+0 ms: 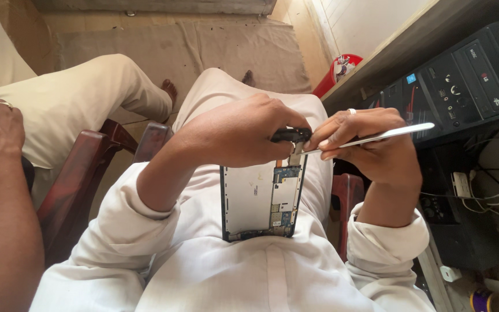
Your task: The person uses a metal spudger to carefully pry and disconnect ribbon cables and components inside a disassembled smartphone held on their lap. They rotate the device to access different connectors and continue working on the internal circuitry.
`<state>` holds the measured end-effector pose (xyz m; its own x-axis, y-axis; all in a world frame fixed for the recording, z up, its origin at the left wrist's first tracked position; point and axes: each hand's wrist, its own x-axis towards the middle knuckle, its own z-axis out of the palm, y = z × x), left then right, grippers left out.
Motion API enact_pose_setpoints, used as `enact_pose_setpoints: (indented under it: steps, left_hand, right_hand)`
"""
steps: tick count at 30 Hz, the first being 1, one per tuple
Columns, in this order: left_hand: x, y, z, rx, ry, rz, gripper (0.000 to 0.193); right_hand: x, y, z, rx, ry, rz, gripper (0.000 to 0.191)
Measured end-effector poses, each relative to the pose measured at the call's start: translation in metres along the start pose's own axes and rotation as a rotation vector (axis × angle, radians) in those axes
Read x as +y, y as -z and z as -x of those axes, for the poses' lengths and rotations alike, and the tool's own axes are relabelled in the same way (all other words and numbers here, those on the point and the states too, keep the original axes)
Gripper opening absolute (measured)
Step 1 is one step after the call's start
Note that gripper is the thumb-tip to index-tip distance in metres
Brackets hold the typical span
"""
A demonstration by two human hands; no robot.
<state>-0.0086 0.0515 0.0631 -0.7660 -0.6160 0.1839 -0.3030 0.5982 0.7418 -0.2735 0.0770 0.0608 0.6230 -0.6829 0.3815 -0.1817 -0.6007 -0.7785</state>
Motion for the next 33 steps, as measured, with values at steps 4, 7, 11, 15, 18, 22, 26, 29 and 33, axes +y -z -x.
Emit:
enact_pose_setpoints:
  steps: [4, 7, 11, 15, 18, 22, 26, 29, 33]
  left_hand:
    - [-0.001, 0.000, 0.000, 0.025, -0.043, -0.027, 0.028]
    - [-0.001, 0.001, 0.001, 0.009, -0.026, -0.034, 0.023]
    - [0.000, 0.001, 0.001, 0.012, -0.033, -0.030, 0.022]
    - [0.001, 0.002, 0.002, 0.011, -0.016, -0.030, 0.025]
    - [0.001, 0.002, 0.002, 0.013, -0.021, -0.024, 0.027]
    - [0.002, 0.002, 0.001, 0.008, -0.002, -0.030, 0.026]
    - [0.001, 0.001, 0.001, 0.012, -0.013, -0.038, 0.026]
    - [0.001, 0.001, 0.000, 0.015, -0.010, -0.039, 0.027]
    - [0.001, 0.000, 0.000, 0.009, 0.011, -0.037, 0.028]
  right_hand:
    - [0.004, -0.001, 0.002, 0.094, -0.027, -0.092, 0.012]
    - [0.006, -0.002, 0.001, 0.169, 0.014, -0.184, 0.016]
    - [0.003, -0.002, 0.003, 0.162, -0.012, -0.161, 0.017]
    - [-0.001, -0.002, 0.004, 0.134, -0.038, -0.126, 0.018]
    - [-0.004, 0.000, 0.003, 0.113, -0.053, -0.085, 0.018]
    - [-0.006, 0.002, 0.000, 0.090, -0.068, -0.003, 0.017]
    - [-0.007, 0.000, 0.000, 0.094, -0.072, -0.002, 0.017]
    - [-0.007, 0.000, 0.000, 0.088, -0.073, 0.000, 0.017]
    - [-0.006, 0.001, -0.002, 0.078, -0.070, 0.023, 0.015]
